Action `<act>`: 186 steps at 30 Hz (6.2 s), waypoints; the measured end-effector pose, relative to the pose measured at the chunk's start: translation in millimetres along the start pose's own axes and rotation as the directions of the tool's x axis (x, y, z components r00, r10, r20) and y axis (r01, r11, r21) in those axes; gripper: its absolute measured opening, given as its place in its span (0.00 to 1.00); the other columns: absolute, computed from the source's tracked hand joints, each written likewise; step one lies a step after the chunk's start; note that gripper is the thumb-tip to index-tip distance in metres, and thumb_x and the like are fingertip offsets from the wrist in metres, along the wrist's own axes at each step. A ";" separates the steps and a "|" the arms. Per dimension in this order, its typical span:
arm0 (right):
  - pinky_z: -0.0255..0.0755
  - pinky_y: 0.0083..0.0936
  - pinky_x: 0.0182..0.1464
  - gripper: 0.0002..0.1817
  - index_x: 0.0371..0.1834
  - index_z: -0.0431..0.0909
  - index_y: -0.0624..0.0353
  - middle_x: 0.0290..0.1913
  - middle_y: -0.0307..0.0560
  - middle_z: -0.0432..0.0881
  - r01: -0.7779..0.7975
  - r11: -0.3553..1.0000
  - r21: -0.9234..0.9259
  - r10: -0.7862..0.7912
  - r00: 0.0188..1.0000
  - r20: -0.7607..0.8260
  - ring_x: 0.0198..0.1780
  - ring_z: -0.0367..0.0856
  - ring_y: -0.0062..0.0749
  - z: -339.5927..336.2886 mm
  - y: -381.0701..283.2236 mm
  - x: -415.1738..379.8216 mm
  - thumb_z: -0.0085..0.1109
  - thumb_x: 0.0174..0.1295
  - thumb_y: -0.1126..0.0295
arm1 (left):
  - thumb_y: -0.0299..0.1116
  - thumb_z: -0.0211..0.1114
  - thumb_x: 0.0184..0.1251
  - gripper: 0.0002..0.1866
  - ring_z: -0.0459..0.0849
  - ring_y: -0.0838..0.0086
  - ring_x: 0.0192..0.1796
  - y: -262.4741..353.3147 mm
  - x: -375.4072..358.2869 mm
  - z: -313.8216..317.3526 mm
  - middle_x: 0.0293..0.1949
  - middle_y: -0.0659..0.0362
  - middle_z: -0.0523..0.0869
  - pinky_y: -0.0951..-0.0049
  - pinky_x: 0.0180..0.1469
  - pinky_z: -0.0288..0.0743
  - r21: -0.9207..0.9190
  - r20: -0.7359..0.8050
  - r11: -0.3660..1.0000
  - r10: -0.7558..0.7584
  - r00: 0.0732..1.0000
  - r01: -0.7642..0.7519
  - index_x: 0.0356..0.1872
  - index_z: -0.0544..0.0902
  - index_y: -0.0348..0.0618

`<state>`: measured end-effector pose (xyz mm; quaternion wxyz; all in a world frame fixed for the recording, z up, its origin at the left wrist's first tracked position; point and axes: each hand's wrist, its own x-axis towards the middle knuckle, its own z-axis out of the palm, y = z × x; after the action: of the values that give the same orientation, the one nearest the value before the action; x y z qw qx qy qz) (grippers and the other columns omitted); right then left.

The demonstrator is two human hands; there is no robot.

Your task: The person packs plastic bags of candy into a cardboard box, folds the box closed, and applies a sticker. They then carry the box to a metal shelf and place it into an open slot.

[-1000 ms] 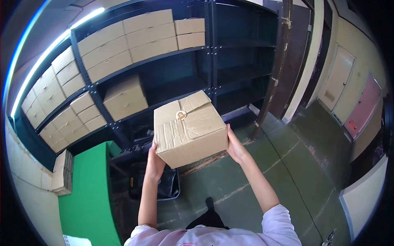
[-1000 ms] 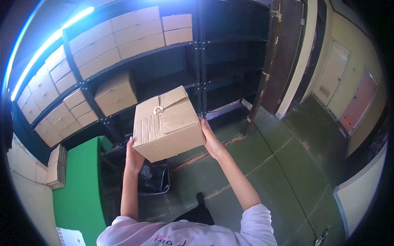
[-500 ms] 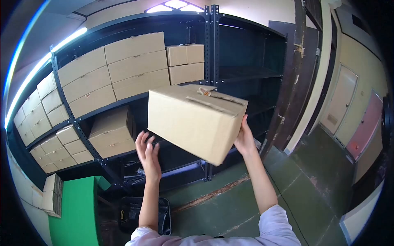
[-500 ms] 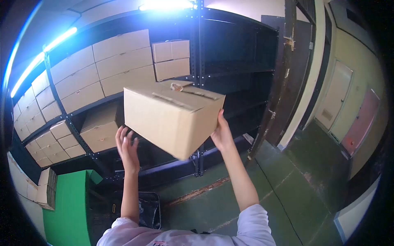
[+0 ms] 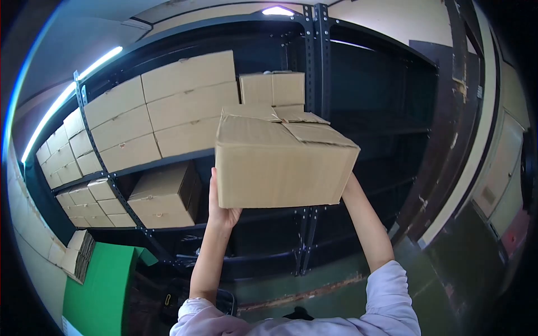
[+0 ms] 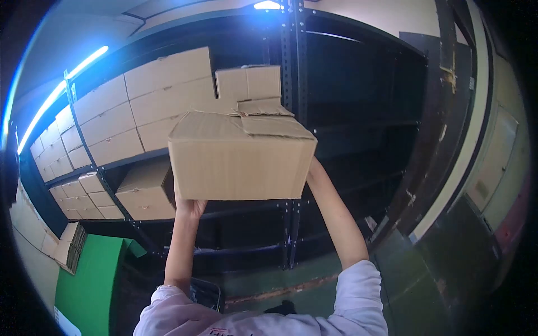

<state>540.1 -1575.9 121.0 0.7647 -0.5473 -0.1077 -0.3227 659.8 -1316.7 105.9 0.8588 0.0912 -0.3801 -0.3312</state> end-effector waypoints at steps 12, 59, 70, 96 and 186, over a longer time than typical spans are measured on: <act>0.64 0.39 0.57 0.41 0.68 0.50 0.51 0.64 0.59 0.56 0.402 0.810 -0.426 -0.340 0.915 0.217 0.62 0.62 0.46 24.0 -108.5 67.9 0.50 0.58 0.40 | 0.42 0.52 0.69 0.42 0.49 0.64 0.69 -71.1 153.7 75.2 0.70 0.55 0.43 0.61 0.68 0.46 0.647 0.201 0.377 0.753 0.626 -0.662 0.69 0.29 0.58; 0.65 0.36 0.51 0.22 0.54 0.70 0.63 0.42 0.47 0.71 0.218 -0.071 -0.973 -0.750 0.632 0.196 0.47 0.73 0.39 -4.2 -57.7 266.6 0.59 0.56 0.71 | 0.44 0.65 0.59 0.22 0.78 0.80 0.18 35.8 294.2 -0.9 0.12 0.60 0.76 0.79 0.23 0.70 0.879 0.300 -0.472 0.443 0.845 -0.065 0.44 0.80 0.33; 0.67 0.44 0.52 0.23 0.53 0.68 0.66 0.58 0.59 0.62 0.301 -0.155 -0.941 -0.636 0.698 0.329 0.57 0.67 0.48 -15.3 -15.7 235.9 0.57 0.53 0.71 | 0.52 0.60 0.58 0.24 0.81 0.62 0.22 14.9 295.2 -16.9 0.17 0.55 0.80 0.65 0.26 0.74 0.688 0.347 -0.711 0.499 0.794 0.146 0.42 0.79 0.39; 0.63 0.42 0.53 0.27 0.55 0.64 0.61 0.61 0.69 0.60 0.462 0.116 -0.879 -0.687 0.676 0.265 0.50 0.69 0.52 -30.1 19.7 183.9 0.59 0.50 0.72 | 0.42 0.63 0.58 0.27 0.77 0.73 0.16 -19.2 262.5 -30.6 0.11 0.56 0.76 0.72 0.25 0.70 0.919 0.179 -0.382 0.629 0.757 0.101 0.49 0.74 0.25; 0.70 0.20 0.42 0.17 0.52 0.69 0.57 0.45 0.45 0.79 -0.720 0.630 -0.292 0.699 0.361 0.617 0.41 0.77 0.22 411.3 363.0 -277.4 0.50 0.65 0.60 | 0.27 0.50 0.68 0.18 0.74 0.72 0.52 36.7 -616.7 132.1 0.50 0.53 0.74 0.75 0.57 0.66 0.654 0.194 0.397 0.734 -0.650 0.644 0.57 0.66 0.35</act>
<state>626.5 -1029.0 -145.9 0.7376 -0.6054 -0.1386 0.2650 280.6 -882.6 -152.7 0.4524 0.4995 0.5222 0.5226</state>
